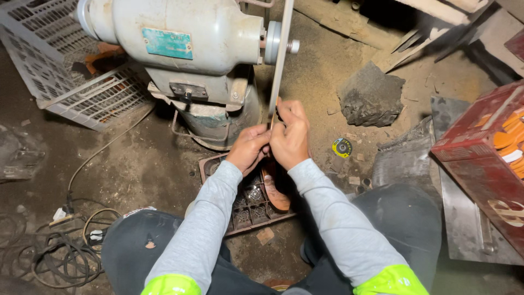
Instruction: The person sits on the floor and uses a bench grinder to smooth the edges of small orange and gray shoe parts. They pick each part from a tray, press it against the spinning wheel, and return it to the tray.
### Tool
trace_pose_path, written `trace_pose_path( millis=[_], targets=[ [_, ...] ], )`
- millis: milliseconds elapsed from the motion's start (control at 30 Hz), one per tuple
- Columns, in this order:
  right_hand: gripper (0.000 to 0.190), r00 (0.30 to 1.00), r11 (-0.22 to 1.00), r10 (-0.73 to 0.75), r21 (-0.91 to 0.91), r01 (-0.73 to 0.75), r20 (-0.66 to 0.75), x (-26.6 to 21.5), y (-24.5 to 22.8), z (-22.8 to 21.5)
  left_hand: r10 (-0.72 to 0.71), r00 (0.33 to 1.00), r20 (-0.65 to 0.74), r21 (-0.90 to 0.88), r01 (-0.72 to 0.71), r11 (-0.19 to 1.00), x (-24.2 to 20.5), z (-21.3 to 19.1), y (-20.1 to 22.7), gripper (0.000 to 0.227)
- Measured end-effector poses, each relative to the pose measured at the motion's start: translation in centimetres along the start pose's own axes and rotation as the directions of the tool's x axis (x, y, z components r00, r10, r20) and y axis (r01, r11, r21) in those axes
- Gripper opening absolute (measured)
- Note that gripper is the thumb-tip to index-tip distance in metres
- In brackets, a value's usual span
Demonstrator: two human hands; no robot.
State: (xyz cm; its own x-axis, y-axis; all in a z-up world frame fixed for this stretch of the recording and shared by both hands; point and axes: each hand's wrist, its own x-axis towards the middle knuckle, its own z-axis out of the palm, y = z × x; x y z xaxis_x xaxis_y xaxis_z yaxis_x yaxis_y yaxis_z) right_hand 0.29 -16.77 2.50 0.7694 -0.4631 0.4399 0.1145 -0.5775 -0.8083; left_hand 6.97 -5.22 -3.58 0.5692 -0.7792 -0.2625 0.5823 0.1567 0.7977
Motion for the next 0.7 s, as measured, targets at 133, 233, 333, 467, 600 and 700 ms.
trace_pose_path(
  millis=[133,233,333,467,600,700],
  targets=[
    [0.038,0.980,0.999,0.002,0.047,-0.011,0.197,-1.9,0.2,-2.2,0.027,0.993,-0.113,0.185,-0.006,0.983,-3.1,0.9,-1.3,0.029],
    [0.031,0.853,0.960,0.167,0.117,-0.255,0.494,-2.0,1.0,-6.6,0.351,0.908,-0.227,0.712,-0.091,0.696,-6.1,1.7,-1.2,0.032],
    [0.035,0.774,0.894,0.249,0.168,-0.415,0.583,-2.0,1.5,-8.7,0.668,0.744,-0.021,0.911,-0.261,0.319,-7.3,2.4,-0.4,0.032],
    [0.031,0.808,0.918,0.246,0.140,-0.372,0.535,-2.8,1.9,-9.9,0.593,0.804,-0.046,0.915,-0.204,0.347,-7.3,3.3,-0.8,0.031],
    [0.033,0.854,0.876,0.276,0.251,-0.413,0.442,-2.3,1.5,-9.1,0.401,0.910,-0.102,0.700,-0.221,0.679,-5.8,3.4,-0.9,0.034],
    [0.036,0.918,0.939,0.172,0.223,-0.262,0.356,-1.7,1.0,-7.1,0.205,0.978,-0.038,0.303,-0.184,0.935,-4.0,3.0,-0.5,0.030]
  ],
)
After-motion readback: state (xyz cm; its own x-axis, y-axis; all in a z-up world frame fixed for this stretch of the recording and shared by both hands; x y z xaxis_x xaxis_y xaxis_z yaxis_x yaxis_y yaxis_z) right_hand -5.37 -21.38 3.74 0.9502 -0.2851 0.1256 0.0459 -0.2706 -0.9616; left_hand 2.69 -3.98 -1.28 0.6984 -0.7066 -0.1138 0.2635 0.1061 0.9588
